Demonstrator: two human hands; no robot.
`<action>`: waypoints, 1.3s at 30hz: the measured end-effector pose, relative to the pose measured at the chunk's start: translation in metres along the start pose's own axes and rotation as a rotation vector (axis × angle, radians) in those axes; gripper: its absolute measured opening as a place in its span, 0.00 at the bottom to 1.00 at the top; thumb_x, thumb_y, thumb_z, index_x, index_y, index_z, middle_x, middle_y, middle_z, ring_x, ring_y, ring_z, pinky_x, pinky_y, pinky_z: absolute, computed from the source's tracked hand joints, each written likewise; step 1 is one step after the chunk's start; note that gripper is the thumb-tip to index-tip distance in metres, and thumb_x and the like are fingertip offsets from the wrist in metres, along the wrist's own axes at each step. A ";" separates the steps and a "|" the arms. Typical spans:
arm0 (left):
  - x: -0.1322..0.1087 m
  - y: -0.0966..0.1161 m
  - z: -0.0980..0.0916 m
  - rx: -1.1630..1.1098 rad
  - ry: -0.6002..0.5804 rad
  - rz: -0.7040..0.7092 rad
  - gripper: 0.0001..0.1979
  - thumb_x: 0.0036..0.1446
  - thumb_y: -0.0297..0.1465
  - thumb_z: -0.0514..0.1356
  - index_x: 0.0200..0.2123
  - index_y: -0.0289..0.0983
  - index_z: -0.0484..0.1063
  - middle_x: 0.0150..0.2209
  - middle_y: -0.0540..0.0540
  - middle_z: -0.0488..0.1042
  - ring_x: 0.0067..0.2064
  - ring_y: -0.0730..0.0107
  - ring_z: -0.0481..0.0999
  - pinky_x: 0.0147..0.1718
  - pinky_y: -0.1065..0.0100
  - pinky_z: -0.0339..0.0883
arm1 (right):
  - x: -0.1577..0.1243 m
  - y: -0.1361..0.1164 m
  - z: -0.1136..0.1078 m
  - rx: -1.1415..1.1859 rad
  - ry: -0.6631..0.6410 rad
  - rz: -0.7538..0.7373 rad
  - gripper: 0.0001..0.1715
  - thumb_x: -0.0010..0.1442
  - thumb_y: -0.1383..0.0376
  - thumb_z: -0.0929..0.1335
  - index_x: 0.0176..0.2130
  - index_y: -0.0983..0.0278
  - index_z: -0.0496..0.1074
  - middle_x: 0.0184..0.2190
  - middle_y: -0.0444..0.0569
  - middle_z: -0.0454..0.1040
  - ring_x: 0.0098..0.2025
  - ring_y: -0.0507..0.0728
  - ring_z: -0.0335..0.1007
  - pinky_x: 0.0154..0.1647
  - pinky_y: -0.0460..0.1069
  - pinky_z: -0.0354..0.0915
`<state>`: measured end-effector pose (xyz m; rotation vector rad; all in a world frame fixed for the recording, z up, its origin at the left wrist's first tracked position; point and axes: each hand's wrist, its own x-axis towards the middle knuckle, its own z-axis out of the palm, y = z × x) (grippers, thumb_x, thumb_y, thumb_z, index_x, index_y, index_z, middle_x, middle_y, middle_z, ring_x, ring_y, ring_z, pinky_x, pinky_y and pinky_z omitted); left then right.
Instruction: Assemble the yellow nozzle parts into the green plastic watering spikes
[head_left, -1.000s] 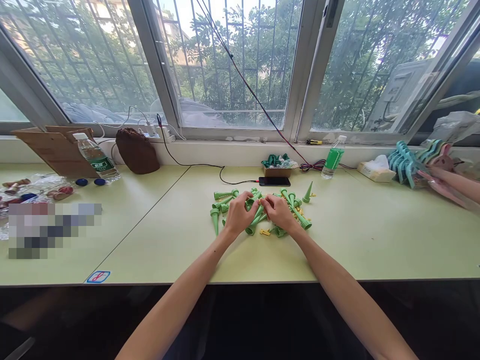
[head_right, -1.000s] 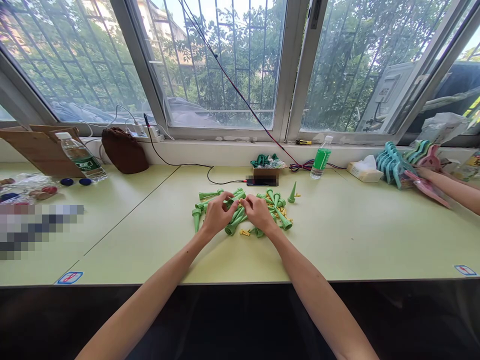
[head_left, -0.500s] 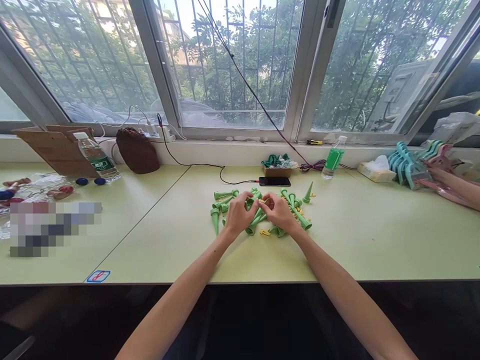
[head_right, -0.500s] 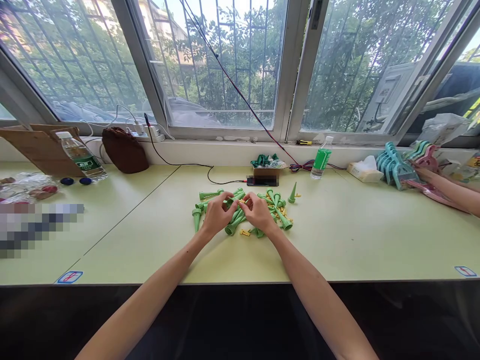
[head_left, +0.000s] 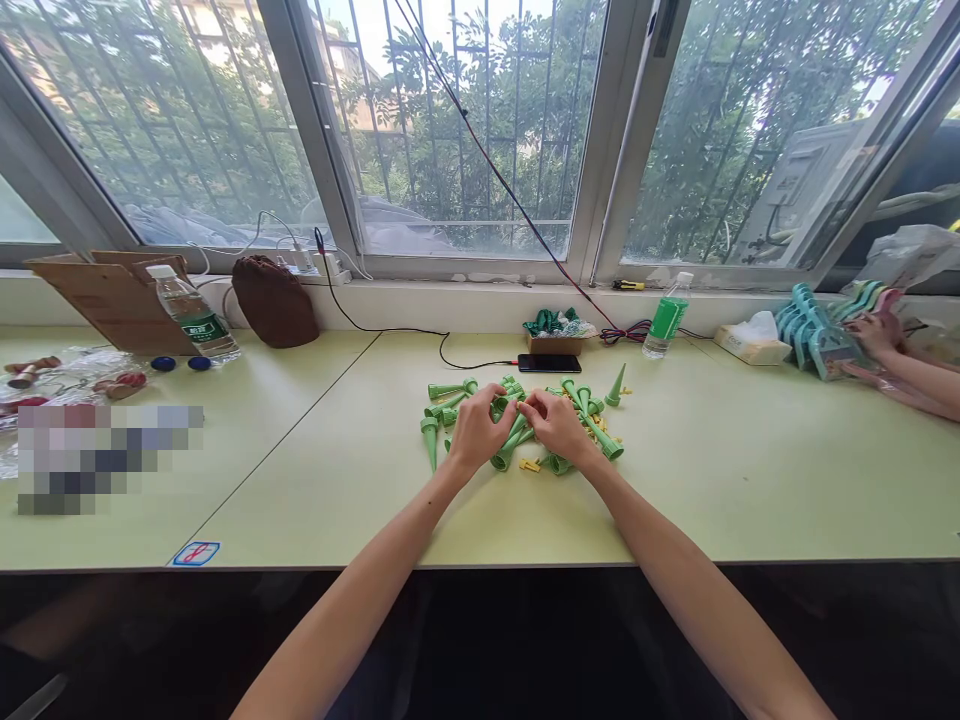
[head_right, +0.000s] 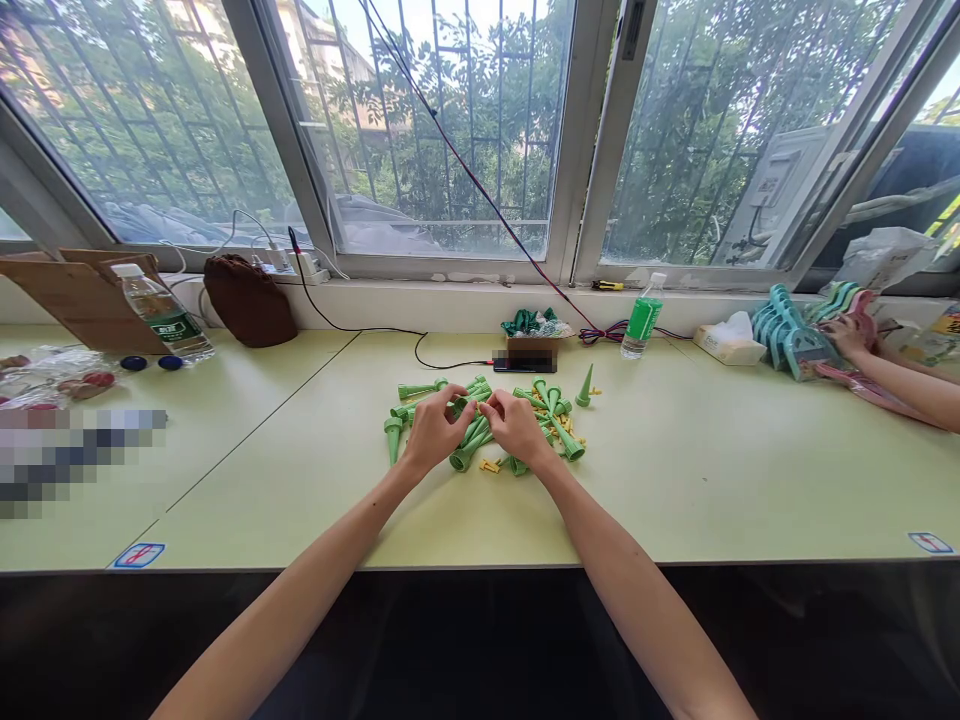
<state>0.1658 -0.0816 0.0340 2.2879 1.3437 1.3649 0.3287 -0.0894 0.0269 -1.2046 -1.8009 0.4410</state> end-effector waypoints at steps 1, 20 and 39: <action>0.000 0.000 0.000 0.001 -0.001 0.001 0.11 0.60 0.38 0.58 0.40 0.37 0.71 0.32 0.47 0.76 0.26 0.72 0.70 0.28 0.70 0.59 | 0.000 -0.001 0.000 -0.010 -0.003 0.000 0.15 0.63 0.58 0.63 0.27 0.62 0.64 0.20 0.43 0.68 0.22 0.52 0.60 0.26 0.47 0.55; 0.005 0.004 -0.006 -0.447 -0.137 -0.390 0.19 0.56 0.46 0.60 0.43 0.38 0.67 0.34 0.48 0.75 0.17 0.79 0.66 0.17 0.73 0.58 | 0.000 -0.005 -0.001 0.105 0.048 -0.014 0.12 0.63 0.57 0.63 0.32 0.62 0.66 0.24 0.45 0.71 0.24 0.53 0.65 0.27 0.47 0.59; 0.009 0.002 -0.007 -0.707 -0.185 -0.595 0.18 0.49 0.41 0.67 0.36 0.34 0.70 0.23 0.53 0.67 0.14 0.82 0.61 0.12 0.74 0.53 | 0.001 -0.003 0.000 0.170 -0.017 -0.001 0.11 0.62 0.57 0.64 0.36 0.62 0.66 0.34 0.48 0.74 0.23 0.51 0.66 0.26 0.47 0.62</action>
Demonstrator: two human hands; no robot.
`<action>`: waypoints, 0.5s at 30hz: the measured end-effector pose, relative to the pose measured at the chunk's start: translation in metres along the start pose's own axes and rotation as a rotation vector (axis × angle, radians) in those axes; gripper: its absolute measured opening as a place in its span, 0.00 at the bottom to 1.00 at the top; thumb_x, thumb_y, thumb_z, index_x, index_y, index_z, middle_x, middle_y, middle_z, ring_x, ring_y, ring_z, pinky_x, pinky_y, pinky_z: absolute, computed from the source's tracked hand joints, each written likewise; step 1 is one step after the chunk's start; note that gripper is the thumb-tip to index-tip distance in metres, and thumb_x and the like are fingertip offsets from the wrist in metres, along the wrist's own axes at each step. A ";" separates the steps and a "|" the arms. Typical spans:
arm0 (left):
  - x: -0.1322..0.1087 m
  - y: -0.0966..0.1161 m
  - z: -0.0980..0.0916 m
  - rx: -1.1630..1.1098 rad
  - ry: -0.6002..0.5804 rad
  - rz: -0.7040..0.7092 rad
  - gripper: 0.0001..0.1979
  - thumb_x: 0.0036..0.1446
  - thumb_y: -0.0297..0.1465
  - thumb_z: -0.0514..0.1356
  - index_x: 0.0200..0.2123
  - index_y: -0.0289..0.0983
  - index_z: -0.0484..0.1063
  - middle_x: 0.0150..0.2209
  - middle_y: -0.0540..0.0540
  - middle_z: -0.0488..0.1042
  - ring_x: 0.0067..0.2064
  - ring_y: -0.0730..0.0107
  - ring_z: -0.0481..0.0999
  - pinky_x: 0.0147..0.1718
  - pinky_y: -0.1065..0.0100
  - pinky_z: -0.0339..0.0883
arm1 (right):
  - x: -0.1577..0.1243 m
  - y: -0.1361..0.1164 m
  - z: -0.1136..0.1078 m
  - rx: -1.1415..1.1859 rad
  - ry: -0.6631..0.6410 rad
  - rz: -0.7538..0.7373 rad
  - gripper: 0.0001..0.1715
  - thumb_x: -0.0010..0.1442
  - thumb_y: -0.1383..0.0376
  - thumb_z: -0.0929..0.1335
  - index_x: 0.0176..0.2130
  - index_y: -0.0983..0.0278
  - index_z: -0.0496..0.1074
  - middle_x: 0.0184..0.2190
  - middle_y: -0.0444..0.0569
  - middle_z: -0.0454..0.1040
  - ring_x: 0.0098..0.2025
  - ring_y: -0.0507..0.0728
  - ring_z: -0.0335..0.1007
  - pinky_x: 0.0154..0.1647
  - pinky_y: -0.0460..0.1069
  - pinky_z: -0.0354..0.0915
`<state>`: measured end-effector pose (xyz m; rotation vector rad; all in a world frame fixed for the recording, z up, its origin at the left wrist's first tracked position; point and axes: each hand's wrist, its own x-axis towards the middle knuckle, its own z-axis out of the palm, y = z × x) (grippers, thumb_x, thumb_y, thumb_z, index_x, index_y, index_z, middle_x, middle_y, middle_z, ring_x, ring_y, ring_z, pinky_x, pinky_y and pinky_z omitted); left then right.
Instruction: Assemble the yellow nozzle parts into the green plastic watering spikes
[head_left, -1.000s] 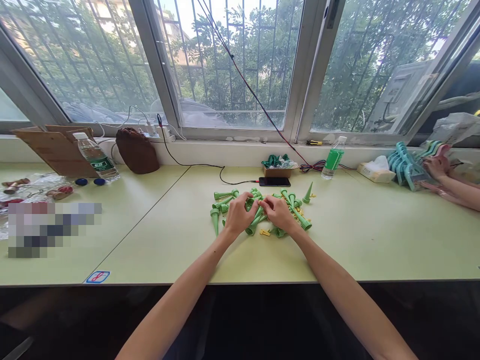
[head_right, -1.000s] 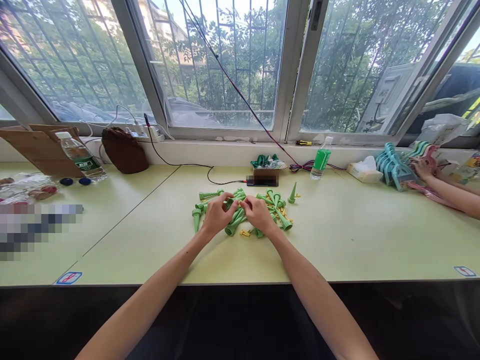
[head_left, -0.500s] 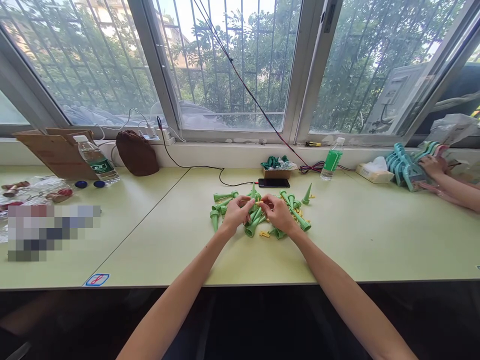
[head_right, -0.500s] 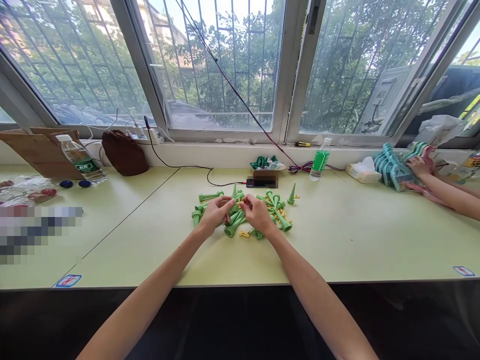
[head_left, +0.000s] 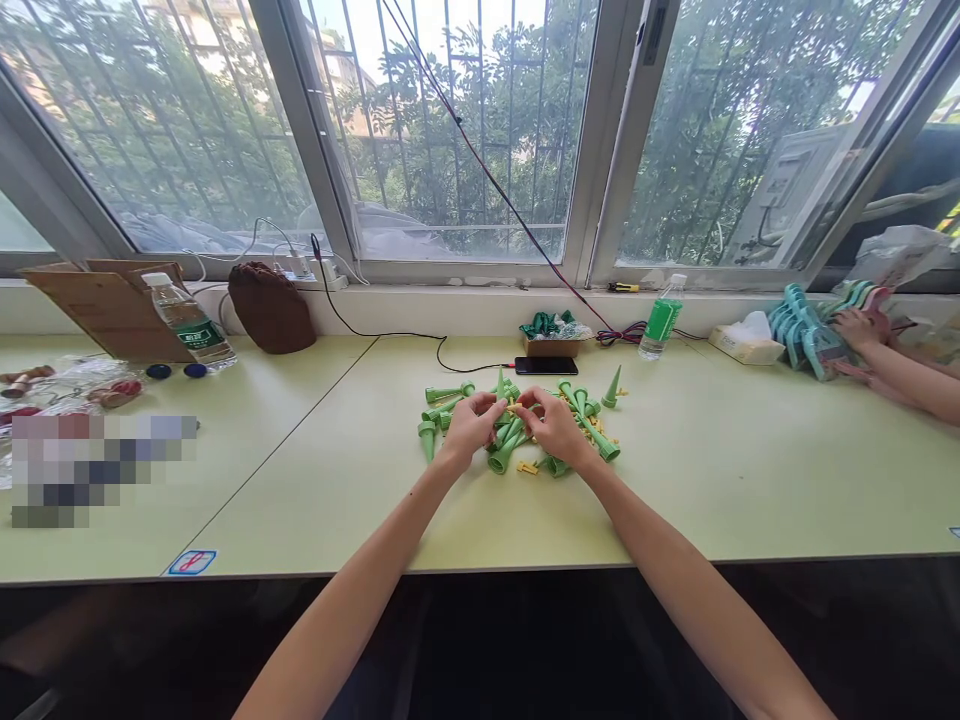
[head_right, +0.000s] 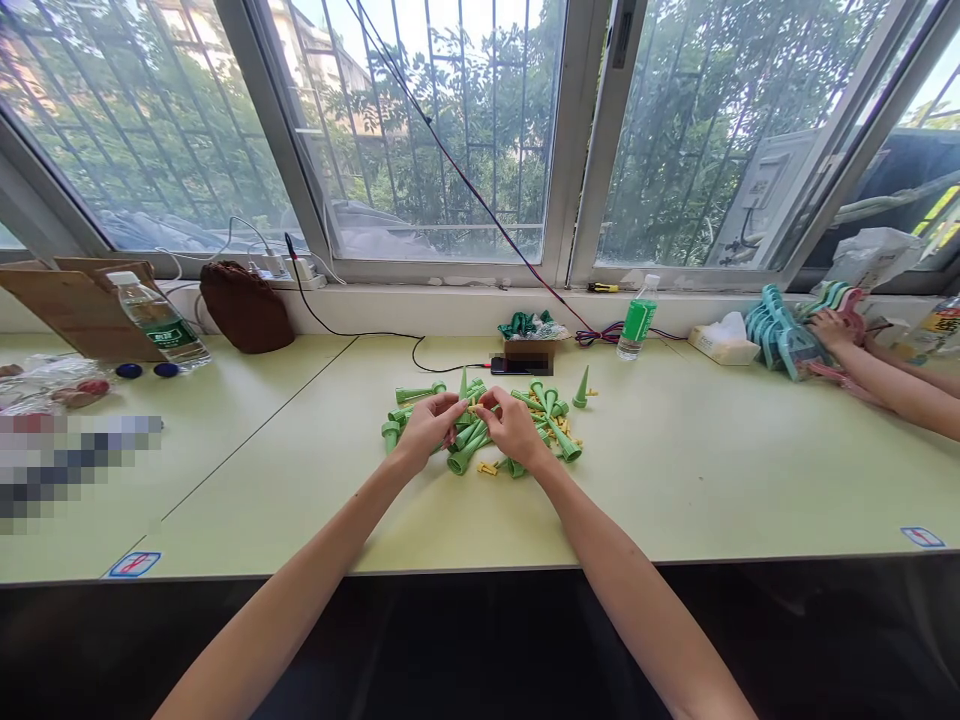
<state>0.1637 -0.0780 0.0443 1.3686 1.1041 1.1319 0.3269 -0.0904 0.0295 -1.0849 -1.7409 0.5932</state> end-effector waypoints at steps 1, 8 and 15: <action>0.000 0.000 0.000 0.001 -0.003 -0.002 0.18 0.49 0.41 0.67 0.36 0.34 0.70 0.23 0.53 0.67 0.14 0.82 0.61 0.12 0.74 0.54 | 0.000 0.000 0.000 -0.003 0.002 0.002 0.10 0.62 0.57 0.64 0.36 0.62 0.66 0.34 0.48 0.74 0.23 0.51 0.66 0.26 0.47 0.62; -0.001 0.000 -0.002 -0.009 -0.026 -0.005 0.19 0.48 0.42 0.67 0.36 0.36 0.69 0.22 0.54 0.67 0.14 0.81 0.61 0.12 0.74 0.53 | 0.001 -0.002 -0.001 -0.014 0.000 0.003 0.09 0.61 0.58 0.64 0.33 0.62 0.66 0.30 0.47 0.73 0.23 0.52 0.65 0.25 0.47 0.61; -0.001 0.000 -0.003 -0.007 -0.044 0.002 0.20 0.47 0.44 0.67 0.37 0.36 0.69 0.23 0.54 0.68 0.15 0.81 0.62 0.12 0.74 0.54 | 0.001 -0.001 -0.001 -0.065 0.001 -0.008 0.12 0.61 0.57 0.64 0.31 0.62 0.66 0.25 0.45 0.71 0.24 0.52 0.64 0.26 0.47 0.60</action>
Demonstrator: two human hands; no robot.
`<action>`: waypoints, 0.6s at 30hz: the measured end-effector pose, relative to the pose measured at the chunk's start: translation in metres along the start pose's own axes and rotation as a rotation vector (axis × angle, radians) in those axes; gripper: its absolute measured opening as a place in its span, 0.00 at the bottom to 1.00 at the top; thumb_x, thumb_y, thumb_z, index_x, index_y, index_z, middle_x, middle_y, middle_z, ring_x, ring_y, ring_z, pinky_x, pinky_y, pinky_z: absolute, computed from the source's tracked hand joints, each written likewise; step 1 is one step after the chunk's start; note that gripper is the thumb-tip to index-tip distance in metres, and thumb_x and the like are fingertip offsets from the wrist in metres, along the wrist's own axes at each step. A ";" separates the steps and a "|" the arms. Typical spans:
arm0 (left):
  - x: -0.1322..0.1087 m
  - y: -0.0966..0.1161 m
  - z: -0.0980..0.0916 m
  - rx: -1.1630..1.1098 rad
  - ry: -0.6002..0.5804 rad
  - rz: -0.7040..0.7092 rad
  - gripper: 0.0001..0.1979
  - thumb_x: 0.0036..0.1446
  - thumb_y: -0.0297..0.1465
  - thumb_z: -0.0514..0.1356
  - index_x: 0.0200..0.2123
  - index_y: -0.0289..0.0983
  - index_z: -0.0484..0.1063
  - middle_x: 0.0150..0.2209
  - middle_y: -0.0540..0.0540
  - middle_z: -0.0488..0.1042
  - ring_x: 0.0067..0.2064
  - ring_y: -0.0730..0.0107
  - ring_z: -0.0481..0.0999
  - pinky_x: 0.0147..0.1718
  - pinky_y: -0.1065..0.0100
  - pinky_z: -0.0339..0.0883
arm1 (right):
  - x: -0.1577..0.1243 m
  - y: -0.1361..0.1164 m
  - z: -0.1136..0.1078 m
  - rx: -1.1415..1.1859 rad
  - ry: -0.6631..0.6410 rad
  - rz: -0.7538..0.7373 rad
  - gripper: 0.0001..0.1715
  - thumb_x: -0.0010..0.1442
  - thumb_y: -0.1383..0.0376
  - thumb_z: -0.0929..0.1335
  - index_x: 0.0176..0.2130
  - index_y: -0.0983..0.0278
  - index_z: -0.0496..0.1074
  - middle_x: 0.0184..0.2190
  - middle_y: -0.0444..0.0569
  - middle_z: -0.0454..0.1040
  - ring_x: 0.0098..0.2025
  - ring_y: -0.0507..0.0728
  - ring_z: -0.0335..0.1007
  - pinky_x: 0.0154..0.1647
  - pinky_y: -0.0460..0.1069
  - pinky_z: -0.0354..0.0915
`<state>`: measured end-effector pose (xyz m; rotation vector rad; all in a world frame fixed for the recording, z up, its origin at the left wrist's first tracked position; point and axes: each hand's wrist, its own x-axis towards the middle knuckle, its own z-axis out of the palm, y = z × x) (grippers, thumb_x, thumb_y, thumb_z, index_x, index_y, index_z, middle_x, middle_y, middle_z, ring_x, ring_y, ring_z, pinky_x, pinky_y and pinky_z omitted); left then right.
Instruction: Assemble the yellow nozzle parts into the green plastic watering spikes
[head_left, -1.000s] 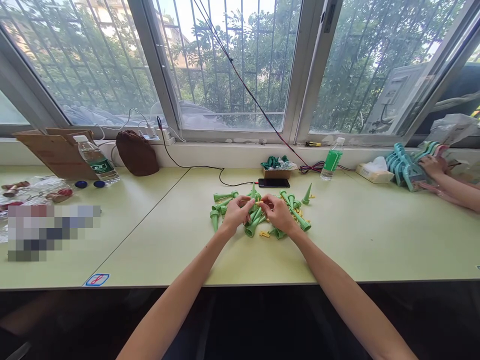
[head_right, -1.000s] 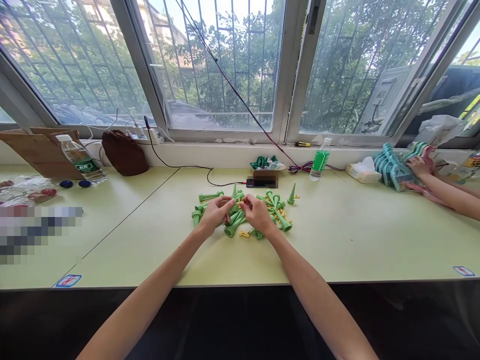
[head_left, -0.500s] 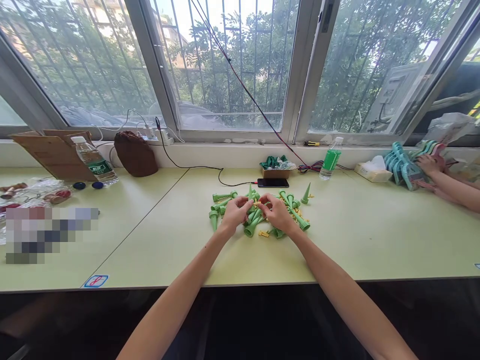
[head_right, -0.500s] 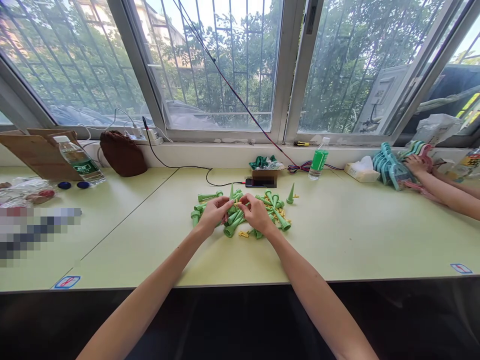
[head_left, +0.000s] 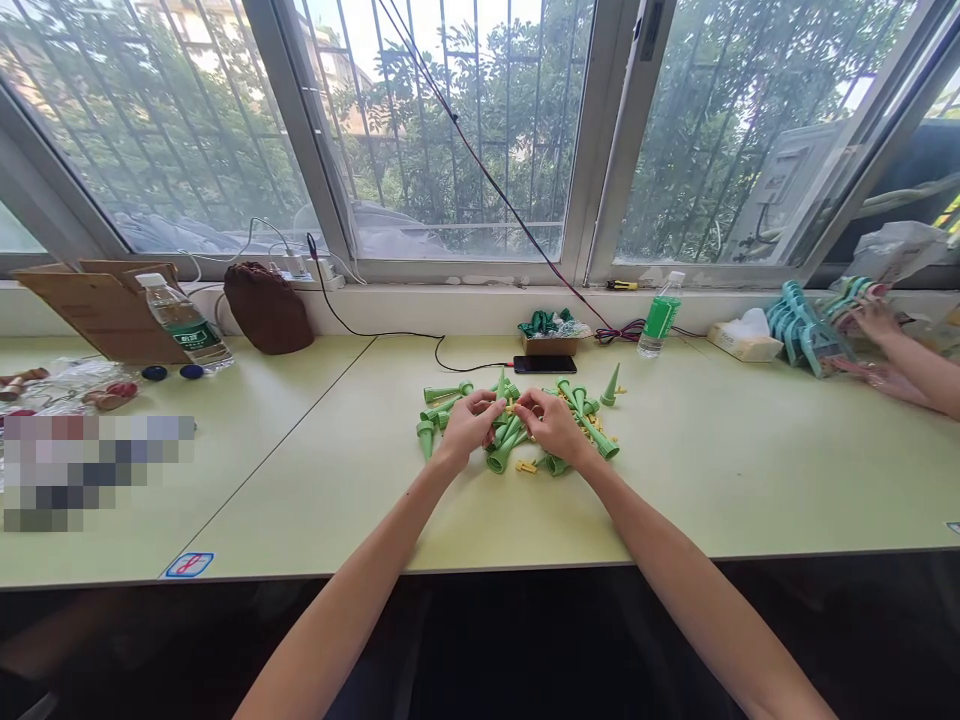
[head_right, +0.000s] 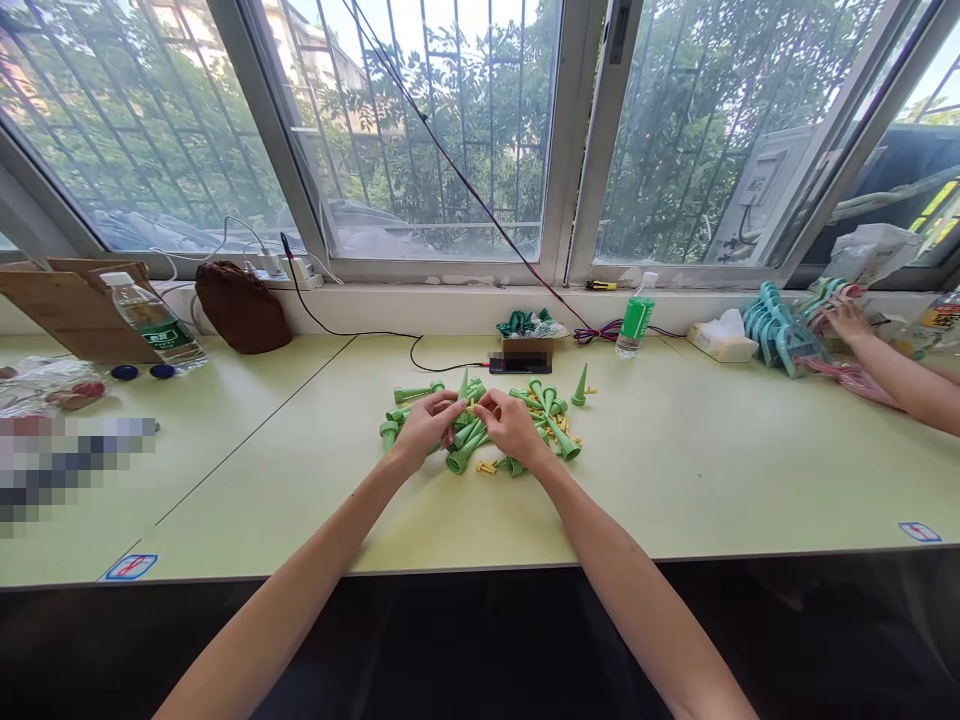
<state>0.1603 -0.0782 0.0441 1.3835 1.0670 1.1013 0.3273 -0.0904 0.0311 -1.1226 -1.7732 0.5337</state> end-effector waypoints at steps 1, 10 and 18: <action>0.000 0.000 0.000 -0.002 0.001 -0.005 0.20 0.47 0.44 0.67 0.37 0.36 0.69 0.23 0.54 0.68 0.15 0.80 0.62 0.12 0.74 0.54 | 0.000 0.000 0.000 -0.010 0.002 -0.002 0.12 0.62 0.57 0.64 0.31 0.62 0.66 0.25 0.44 0.70 0.24 0.52 0.64 0.26 0.47 0.59; 0.000 0.003 0.000 -0.016 0.013 -0.033 0.20 0.47 0.43 0.68 0.37 0.36 0.70 0.20 0.55 0.65 0.14 0.81 0.60 0.13 0.74 0.53 | -0.001 -0.003 0.000 0.019 0.003 0.006 0.13 0.62 0.56 0.64 0.34 0.62 0.67 0.29 0.46 0.73 0.24 0.52 0.65 0.25 0.47 0.60; 0.001 0.002 0.001 -0.008 0.037 -0.050 0.20 0.46 0.42 0.68 0.37 0.36 0.69 0.22 0.54 0.67 0.14 0.82 0.59 0.12 0.74 0.52 | 0.000 0.003 0.000 0.032 -0.017 -0.001 0.10 0.61 0.57 0.65 0.36 0.62 0.67 0.33 0.48 0.73 0.26 0.52 0.66 0.26 0.47 0.62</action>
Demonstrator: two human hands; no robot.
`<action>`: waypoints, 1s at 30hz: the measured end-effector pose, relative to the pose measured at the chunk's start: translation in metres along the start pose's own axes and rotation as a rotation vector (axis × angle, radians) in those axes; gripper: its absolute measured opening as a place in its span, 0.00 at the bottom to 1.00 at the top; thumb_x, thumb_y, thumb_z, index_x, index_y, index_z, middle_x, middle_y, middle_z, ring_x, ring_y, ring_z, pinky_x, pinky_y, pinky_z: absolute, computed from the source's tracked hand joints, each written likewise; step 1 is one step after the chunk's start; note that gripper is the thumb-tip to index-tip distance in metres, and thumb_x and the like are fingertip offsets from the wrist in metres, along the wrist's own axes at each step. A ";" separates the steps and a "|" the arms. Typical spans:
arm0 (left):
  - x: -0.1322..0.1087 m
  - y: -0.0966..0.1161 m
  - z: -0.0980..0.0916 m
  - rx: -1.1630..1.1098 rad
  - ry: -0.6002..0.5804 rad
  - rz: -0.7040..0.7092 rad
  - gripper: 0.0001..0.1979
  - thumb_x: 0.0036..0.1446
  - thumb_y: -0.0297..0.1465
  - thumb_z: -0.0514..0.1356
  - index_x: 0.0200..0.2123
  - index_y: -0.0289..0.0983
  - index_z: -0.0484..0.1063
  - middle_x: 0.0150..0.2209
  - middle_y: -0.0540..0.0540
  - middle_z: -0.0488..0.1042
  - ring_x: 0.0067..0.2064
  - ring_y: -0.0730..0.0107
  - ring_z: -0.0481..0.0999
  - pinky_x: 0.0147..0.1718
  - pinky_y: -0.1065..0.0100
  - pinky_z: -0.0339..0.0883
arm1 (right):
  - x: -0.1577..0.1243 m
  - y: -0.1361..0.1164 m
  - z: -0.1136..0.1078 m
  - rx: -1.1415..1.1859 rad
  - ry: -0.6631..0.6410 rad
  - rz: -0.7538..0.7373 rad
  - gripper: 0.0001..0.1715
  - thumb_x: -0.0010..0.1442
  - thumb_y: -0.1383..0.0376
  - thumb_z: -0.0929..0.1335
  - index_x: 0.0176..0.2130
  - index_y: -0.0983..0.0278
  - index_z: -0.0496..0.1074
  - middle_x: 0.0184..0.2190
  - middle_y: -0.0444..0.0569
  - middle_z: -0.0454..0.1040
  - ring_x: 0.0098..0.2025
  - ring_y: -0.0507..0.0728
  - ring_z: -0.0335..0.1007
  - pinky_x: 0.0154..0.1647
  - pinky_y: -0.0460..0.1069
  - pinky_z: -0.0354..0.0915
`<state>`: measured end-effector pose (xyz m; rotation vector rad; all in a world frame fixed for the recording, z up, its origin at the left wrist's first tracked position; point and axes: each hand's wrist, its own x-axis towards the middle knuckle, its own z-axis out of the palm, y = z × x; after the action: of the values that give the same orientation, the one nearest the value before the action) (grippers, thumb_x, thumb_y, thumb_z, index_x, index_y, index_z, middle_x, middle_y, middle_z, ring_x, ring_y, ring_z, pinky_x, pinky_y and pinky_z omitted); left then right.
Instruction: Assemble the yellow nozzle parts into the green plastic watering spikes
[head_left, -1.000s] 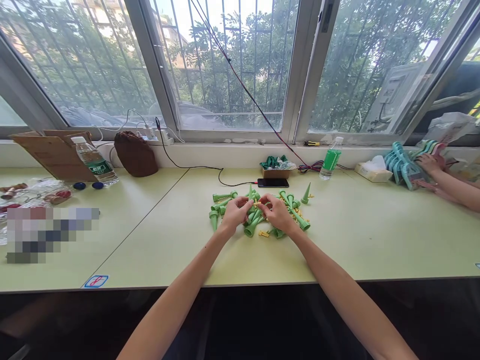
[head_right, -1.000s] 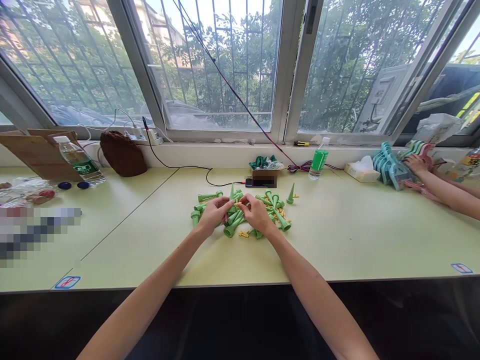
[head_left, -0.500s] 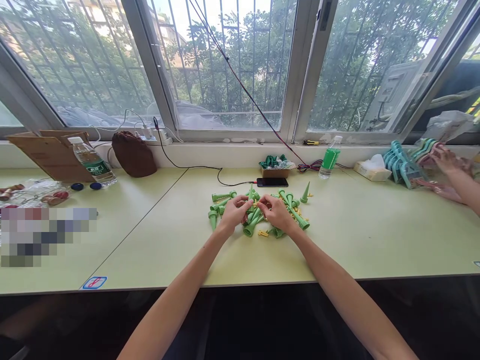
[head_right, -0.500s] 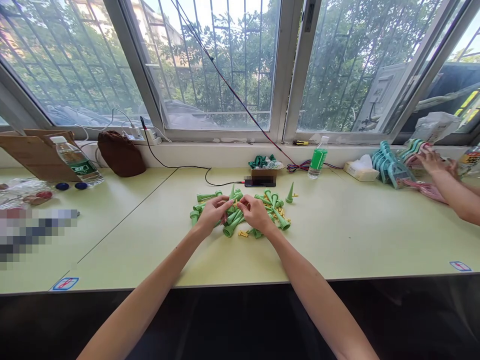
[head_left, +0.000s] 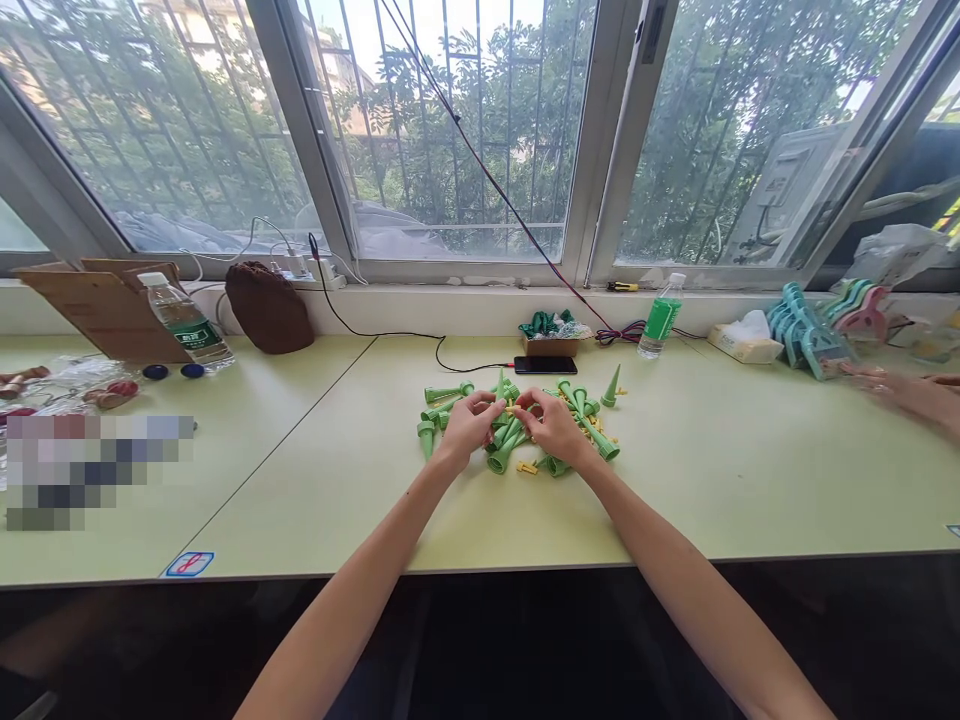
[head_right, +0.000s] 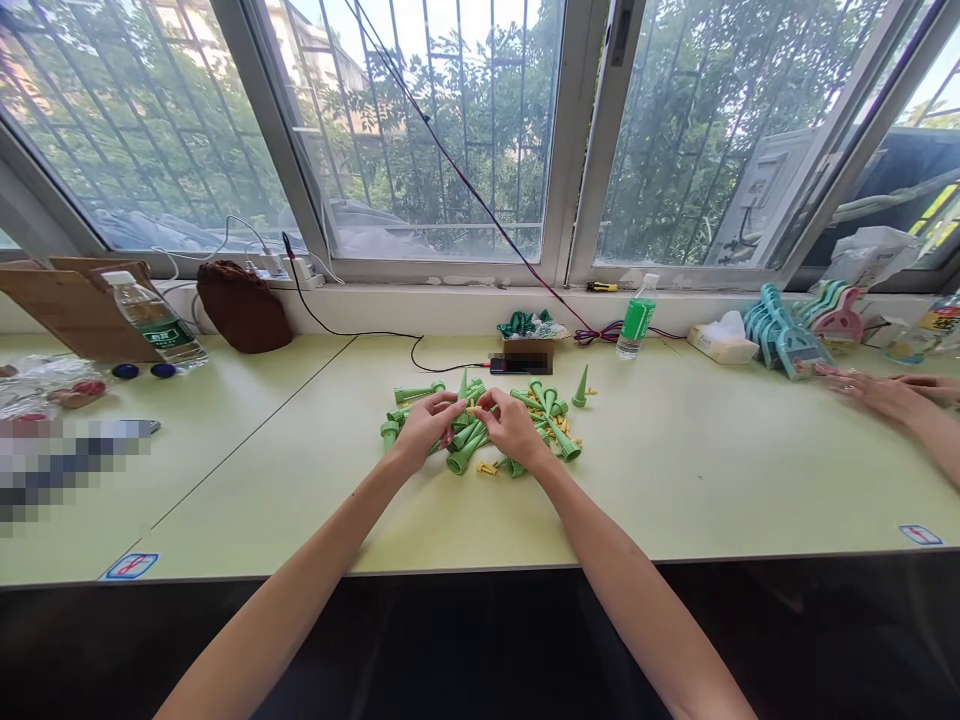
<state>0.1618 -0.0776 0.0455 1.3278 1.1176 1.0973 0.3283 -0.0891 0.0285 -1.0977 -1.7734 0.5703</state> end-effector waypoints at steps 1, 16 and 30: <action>0.000 0.000 0.000 -0.001 -0.002 -0.001 0.20 0.46 0.42 0.68 0.37 0.36 0.69 0.22 0.54 0.67 0.14 0.82 0.59 0.12 0.74 0.52 | 0.000 0.001 0.000 -0.001 -0.001 0.002 0.10 0.61 0.58 0.65 0.36 0.62 0.67 0.32 0.48 0.73 0.26 0.52 0.66 0.26 0.47 0.62; -0.003 0.004 -0.002 0.026 -0.017 0.003 0.17 0.48 0.41 0.66 0.36 0.38 0.69 0.23 0.55 0.66 0.14 0.83 0.58 0.11 0.75 0.49 | 0.000 -0.002 -0.001 -0.028 -0.010 0.006 0.09 0.61 0.60 0.65 0.33 0.62 0.67 0.26 0.45 0.72 0.24 0.52 0.65 0.27 0.47 0.60; 0.001 -0.005 -0.003 0.261 0.071 0.267 0.18 0.52 0.45 0.62 0.38 0.37 0.73 0.32 0.49 0.73 0.18 0.82 0.61 0.16 0.74 0.57 | 0.001 -0.001 -0.001 -0.028 -0.005 0.001 0.10 0.61 0.59 0.65 0.32 0.62 0.67 0.25 0.44 0.70 0.25 0.52 0.64 0.27 0.47 0.59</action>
<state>0.1588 -0.0758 0.0405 1.6919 1.1903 1.2289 0.3285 -0.0891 0.0299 -1.1170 -1.7901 0.5507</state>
